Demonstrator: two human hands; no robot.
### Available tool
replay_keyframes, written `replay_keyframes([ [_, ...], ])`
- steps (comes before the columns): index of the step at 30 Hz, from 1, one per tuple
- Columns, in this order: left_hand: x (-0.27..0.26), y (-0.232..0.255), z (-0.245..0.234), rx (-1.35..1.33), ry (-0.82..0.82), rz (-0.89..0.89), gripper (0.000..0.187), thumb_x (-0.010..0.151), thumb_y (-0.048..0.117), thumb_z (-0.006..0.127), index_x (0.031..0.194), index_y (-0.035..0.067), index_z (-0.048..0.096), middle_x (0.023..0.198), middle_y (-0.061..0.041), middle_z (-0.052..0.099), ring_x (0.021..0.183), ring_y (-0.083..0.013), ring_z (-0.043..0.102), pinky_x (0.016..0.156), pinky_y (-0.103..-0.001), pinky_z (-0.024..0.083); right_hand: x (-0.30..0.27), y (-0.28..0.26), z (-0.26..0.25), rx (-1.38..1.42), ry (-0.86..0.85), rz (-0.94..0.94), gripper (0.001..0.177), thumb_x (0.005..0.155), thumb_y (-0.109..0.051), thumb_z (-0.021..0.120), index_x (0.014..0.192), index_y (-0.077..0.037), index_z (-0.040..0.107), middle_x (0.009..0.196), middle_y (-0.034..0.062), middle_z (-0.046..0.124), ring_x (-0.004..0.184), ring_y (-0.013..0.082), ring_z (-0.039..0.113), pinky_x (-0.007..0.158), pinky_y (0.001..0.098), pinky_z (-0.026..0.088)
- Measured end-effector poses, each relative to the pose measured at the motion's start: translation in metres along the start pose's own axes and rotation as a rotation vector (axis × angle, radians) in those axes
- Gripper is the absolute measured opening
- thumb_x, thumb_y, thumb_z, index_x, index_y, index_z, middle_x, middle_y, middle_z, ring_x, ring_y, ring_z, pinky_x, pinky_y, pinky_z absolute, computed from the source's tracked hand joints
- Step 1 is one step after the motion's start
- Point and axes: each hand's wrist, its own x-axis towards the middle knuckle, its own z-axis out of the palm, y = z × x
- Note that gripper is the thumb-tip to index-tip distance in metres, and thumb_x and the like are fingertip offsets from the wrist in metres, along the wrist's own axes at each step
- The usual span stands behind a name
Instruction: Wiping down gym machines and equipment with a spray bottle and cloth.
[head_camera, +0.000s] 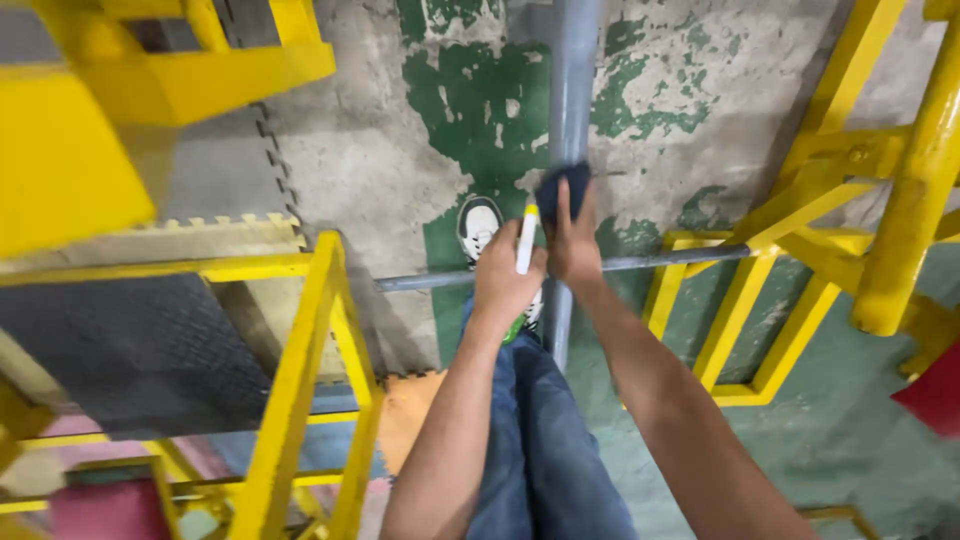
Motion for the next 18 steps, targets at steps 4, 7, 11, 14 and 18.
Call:
replay_keyframes([
  [4, 0.011, 0.009, 0.000, -0.002, -0.030, -0.053, 0.026, 0.085, 0.015, 0.068, 0.108, 0.003, 0.065, 0.096, -0.024, 0.071, 0.093, -0.0454, 0.068, 0.079, -0.052, 0.054, -0.001, 0.007, 0.022, 0.019, -0.099, 0.157, 0.098, 0.093, -0.020, 0.069, 0.161, -0.016, -0.002, 0.163, 0.0370, 0.001, 0.141, 0.0634, 0.022, 0.112, 0.0599, 0.032],
  [7, 0.012, 0.018, -0.004, -0.054, -0.065, 0.008, 0.039, 0.080, 0.013, 0.066, 0.118, 0.004, 0.064, 0.097, -0.025, 0.071, 0.092, -0.0458, 0.068, 0.079, -0.052, 0.054, 0.047, 0.010, 0.018, 0.325, 0.092, 0.197, 0.084, 0.104, -0.025, 0.050, 0.171, -0.016, 0.001, 0.164, 0.0275, 0.038, 0.138, 0.0466, 0.054, 0.118, 0.0466, 0.048],
  [11, 0.018, 0.030, -0.009, 0.018, -0.113, -0.088, 0.036, 0.082, 0.014, 0.063, 0.117, 0.004, 0.064, 0.097, -0.026, 0.071, 0.094, -0.0460, 0.068, 0.081, -0.053, 0.054, 0.121, 0.019, -0.006, 0.358, 0.260, 0.052, 0.080, 0.111, -0.025, 0.062, 0.168, -0.011, 0.008, 0.160, 0.0339, 0.037, 0.145, 0.0501, 0.043, 0.123, 0.0508, 0.037],
  [14, 0.016, 0.027, -0.009, 0.034, -0.090, -0.065, 0.036, 0.082, 0.014, 0.062, 0.117, 0.005, 0.065, 0.098, -0.025, 0.071, 0.094, -0.0461, 0.068, 0.081, -0.053, 0.054, 0.102, 0.023, -0.010, 0.385, 0.231, -0.043, 0.080, 0.110, -0.024, 0.062, 0.168, -0.011, 0.008, 0.159, 0.0326, 0.040, 0.144, 0.0497, 0.044, 0.124, 0.0513, 0.036],
  [18, 0.011, 0.026, -0.001, 0.046, -0.098, -0.058, 0.034, 0.083, 0.017, 0.066, 0.115, 0.004, 0.064, 0.098, -0.025, 0.071, 0.094, -0.0473, 0.066, 0.078, -0.054, 0.052, 0.028, 0.054, 0.018, 0.323, 0.014, 0.003, 0.094, 0.094, -0.019, 0.061, 0.163, -0.007, -0.002, 0.151, 0.0372, 0.037, 0.136, 0.0553, 0.041, 0.115, 0.0547, 0.034],
])
